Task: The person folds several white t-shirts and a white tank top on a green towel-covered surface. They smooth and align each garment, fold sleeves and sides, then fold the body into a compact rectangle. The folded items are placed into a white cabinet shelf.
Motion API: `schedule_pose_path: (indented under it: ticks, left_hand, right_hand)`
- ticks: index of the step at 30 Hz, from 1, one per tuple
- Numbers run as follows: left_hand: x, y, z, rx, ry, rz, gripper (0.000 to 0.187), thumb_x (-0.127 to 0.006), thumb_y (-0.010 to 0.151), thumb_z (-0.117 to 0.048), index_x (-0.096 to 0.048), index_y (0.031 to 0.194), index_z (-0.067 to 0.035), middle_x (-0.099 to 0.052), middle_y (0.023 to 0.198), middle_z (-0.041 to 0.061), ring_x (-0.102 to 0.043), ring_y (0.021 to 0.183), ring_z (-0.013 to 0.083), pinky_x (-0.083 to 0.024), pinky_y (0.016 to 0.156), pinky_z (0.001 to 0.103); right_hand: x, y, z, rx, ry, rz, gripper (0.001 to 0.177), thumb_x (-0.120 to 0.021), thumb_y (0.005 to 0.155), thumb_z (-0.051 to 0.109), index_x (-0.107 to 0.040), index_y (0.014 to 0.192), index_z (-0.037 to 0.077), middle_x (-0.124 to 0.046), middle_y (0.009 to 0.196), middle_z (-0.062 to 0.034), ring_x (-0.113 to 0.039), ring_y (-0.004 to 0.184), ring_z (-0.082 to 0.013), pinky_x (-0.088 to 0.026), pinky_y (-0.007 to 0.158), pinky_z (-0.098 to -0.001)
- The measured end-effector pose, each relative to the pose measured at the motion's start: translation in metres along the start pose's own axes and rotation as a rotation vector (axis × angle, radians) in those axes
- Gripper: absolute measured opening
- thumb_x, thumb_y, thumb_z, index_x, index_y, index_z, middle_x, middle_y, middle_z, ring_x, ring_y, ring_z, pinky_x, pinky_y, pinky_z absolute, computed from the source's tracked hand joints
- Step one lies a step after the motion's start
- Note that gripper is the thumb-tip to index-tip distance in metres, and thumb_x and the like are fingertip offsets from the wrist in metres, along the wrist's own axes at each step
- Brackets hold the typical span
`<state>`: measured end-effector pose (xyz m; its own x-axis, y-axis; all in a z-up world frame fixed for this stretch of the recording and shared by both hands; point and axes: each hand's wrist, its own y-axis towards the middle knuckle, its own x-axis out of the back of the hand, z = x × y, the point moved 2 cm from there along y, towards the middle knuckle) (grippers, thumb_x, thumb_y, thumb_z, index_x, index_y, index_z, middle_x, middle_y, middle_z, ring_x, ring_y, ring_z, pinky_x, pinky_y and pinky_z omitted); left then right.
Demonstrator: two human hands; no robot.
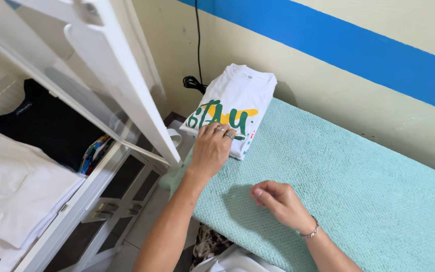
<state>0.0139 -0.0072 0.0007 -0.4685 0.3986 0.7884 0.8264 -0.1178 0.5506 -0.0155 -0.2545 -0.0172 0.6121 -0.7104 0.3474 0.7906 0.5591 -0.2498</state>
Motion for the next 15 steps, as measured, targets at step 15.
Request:
schedule_pose_path:
  ticks: [15]
  left_hand:
    - [0.034,-0.101,-0.159,-0.16,-0.391,0.298,0.021,-0.072,0.09,-0.017,-0.069,0.093,0.003,-0.066,0.1,0.02,-0.061,0.103,0.0351,-0.046,0.096,0.049]
  right_hand:
    - [0.024,0.021,-0.016,-0.331,0.622,-0.299,0.041,-0.061,0.091,0.006,-0.056,0.13,-0.002,-0.072,0.118,-0.0154,-0.071,0.102,-0.0243,-0.058,0.088,-0.0399]
